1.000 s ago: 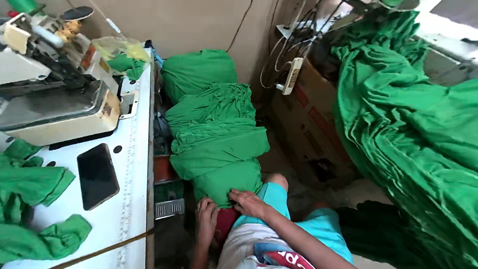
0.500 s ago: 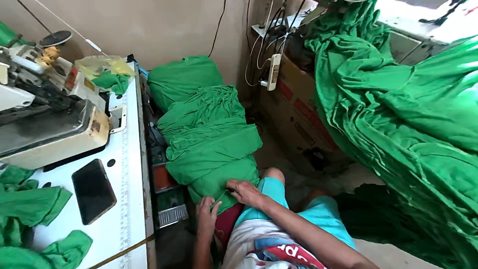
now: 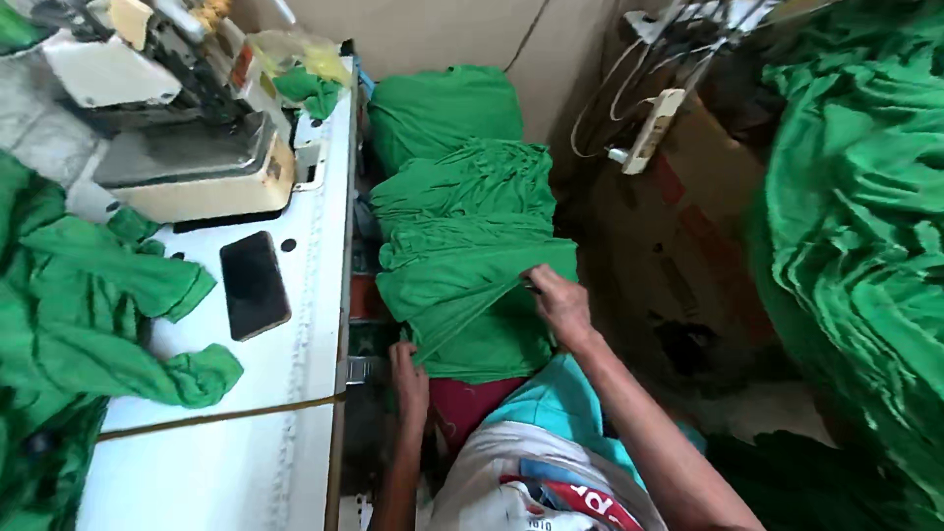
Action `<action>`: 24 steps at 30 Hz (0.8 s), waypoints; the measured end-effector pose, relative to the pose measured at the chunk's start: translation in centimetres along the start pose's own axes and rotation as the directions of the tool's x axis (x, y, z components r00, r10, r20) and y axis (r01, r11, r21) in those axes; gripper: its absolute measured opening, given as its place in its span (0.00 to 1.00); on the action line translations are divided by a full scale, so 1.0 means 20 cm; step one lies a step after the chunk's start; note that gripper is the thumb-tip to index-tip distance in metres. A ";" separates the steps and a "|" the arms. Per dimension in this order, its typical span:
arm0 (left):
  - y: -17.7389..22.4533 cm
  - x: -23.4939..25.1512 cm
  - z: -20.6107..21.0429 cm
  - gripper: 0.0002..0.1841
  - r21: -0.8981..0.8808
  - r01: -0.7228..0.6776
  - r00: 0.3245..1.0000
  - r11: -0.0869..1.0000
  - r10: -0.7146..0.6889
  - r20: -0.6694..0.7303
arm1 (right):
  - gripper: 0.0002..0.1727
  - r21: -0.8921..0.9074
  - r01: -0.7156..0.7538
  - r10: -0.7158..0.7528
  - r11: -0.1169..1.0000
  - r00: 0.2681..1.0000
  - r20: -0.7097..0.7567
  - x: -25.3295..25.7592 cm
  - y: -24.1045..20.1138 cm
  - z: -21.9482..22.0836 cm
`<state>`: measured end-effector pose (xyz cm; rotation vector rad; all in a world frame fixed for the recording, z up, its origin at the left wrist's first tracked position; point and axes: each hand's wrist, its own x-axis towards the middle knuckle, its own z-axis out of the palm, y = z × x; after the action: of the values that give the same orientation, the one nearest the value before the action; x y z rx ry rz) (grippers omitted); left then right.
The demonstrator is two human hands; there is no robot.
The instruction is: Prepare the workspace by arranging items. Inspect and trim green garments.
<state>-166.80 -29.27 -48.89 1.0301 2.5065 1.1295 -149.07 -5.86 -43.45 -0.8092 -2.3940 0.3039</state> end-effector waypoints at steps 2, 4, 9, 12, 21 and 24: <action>-0.07 -0.05 0.00 0.19 0.044 0.021 1.000 0.999 -0.021 0.020 | 0.14 -0.098 -0.181 0.199 0.979 0.951 0.237 -0.03 0.09 0.01; -0.11 -0.10 0.01 0.22 0.082 0.110 0.985 0.991 -0.120 0.126 | 0.19 -0.216 -0.358 0.418 0.908 0.780 0.465 -0.06 0.15 0.03; -0.18 -0.21 0.06 0.23 0.088 0.083 0.994 0.993 -0.088 0.059 | 0.20 -0.015 -0.482 0.466 0.876 0.836 0.289 -0.19 0.06 0.05; -0.26 -0.23 0.10 0.22 0.076 -0.096 0.988 0.992 0.104 -0.113 | 0.18 0.128 -0.449 0.362 0.884 0.833 0.418 -0.17 -0.05 0.11; -0.07 -0.13 0.06 0.20 -0.148 0.100 0.979 0.984 -0.070 0.193 | 0.15 0.325 -0.352 0.050 0.878 0.742 0.669 -0.19 -0.32 0.36; -0.01 -0.07 0.08 0.16 -0.021 0.220 0.913 0.975 -0.198 0.357 | 0.17 0.327 -0.412 0.069 0.850 0.704 0.707 -0.25 -0.31 0.45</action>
<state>-165.11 -29.36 -50.18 0.8364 2.2182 0.8636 -154.24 -13.99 -50.60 -0.8868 -2.6454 1.4653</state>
